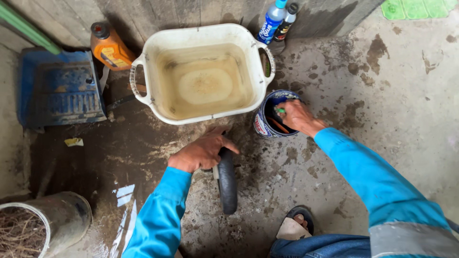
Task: The person kneels on the floor and scrubs a small motorcycle wheel with a green brush, dipping the brush in a blue container, then wipes the tire and rim with a sponge over a white basin of water.
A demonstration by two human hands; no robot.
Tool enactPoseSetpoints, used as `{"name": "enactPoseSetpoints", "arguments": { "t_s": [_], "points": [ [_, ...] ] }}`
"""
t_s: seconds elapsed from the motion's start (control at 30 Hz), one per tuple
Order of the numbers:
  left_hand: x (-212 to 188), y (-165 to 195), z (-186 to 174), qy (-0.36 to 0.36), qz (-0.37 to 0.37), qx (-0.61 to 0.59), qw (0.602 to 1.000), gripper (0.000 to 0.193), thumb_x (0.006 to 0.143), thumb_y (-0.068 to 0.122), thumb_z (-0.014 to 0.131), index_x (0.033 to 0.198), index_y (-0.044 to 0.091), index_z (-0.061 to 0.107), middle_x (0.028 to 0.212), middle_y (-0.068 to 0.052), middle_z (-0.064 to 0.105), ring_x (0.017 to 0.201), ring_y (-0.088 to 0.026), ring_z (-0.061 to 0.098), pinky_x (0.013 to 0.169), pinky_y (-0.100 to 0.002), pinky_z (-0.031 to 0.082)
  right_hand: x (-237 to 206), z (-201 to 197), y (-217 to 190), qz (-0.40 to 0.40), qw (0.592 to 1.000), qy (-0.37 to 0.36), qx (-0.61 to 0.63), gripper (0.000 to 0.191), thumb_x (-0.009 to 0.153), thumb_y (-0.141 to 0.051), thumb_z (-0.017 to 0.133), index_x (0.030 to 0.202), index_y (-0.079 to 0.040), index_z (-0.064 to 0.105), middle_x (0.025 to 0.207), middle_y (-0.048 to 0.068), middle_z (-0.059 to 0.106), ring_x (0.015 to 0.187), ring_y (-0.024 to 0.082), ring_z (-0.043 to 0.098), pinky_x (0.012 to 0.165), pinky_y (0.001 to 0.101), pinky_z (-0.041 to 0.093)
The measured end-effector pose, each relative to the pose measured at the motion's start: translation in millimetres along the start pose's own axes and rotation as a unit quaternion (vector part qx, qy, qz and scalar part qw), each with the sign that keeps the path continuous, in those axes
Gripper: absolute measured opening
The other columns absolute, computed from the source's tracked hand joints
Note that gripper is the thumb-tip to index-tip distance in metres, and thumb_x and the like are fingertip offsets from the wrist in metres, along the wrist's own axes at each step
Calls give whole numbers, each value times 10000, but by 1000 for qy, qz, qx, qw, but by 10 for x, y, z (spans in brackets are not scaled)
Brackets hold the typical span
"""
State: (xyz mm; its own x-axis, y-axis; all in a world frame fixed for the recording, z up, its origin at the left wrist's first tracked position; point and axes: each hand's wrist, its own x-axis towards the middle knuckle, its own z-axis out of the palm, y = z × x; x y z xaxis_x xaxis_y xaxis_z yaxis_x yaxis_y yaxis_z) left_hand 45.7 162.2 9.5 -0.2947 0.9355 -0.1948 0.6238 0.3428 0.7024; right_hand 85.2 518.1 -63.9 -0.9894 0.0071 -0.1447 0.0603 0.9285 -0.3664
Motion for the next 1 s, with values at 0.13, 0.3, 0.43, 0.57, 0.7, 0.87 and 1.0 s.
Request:
{"name": "enactPoseSetpoints", "arguments": {
  "t_s": [0.13,0.3,0.43,0.57,0.7,0.87,1.0],
  "points": [
    [-105,83,-190,5,-115,-121,986,468,787,145,644,1228,265,744,1438,-148,556,1384,-338,487,1160,-387,377,38,22,-148,8,996,-45,-73,316,894,-171,662,1187,-92,751,1049,249,731,956,443,701,854,518,567],
    [60,135,89,-53,-222,-37,973,550,770,301,783,1252,67,659,1260,-181,616,1262,-361,572,1124,-424,408,74,7,-347,38,992,-75,-92,329,897,-312,712,1117,-70,748,1017,257,719,954,455,686,854,528,558],
    [229,-118,692,221,-84,138,962,866,675,187,759,1435,-100,457,1081,-258,661,1178,-401,611,1149,-465,391,151,-44,-314,0,996,-58,-69,259,878,-205,697,1076,-54,769,1006,264,720,974,456,690,877,519,557],
    [188,-446,868,227,-156,61,959,661,728,173,765,1318,-9,528,1092,-211,704,1167,-376,633,1078,-467,450,181,-17,-216,22,998,24,45,261,886,-147,678,1118,-51,751,985,274,710,933,466,691,852,513,551],
    [87,-462,544,322,-104,-2,941,691,758,217,851,1379,64,590,1173,-239,687,1130,-397,615,1019,-443,476,176,77,-210,-3,998,-43,-37,347,758,-45,701,1099,-37,764,972,290,705,937,477,676,854,514,545],
    [116,-394,15,295,-154,-134,934,595,770,244,833,1316,93,654,1157,-152,720,1108,-317,671,995,-413,516,227,-69,-305,13,999,4,-29,214,811,-100,719,996,-7,774,937,241,743,894,437,715,798,479,575],
    [46,-465,-8,334,-119,-67,933,531,820,244,825,1309,90,686,1115,-162,720,1103,-369,601,993,-453,479,-54,-420,-497,54,993,72,77,155,905,-161,731,996,-45,777,866,168,774,749,276,774,703,355,611]
  ]
}}
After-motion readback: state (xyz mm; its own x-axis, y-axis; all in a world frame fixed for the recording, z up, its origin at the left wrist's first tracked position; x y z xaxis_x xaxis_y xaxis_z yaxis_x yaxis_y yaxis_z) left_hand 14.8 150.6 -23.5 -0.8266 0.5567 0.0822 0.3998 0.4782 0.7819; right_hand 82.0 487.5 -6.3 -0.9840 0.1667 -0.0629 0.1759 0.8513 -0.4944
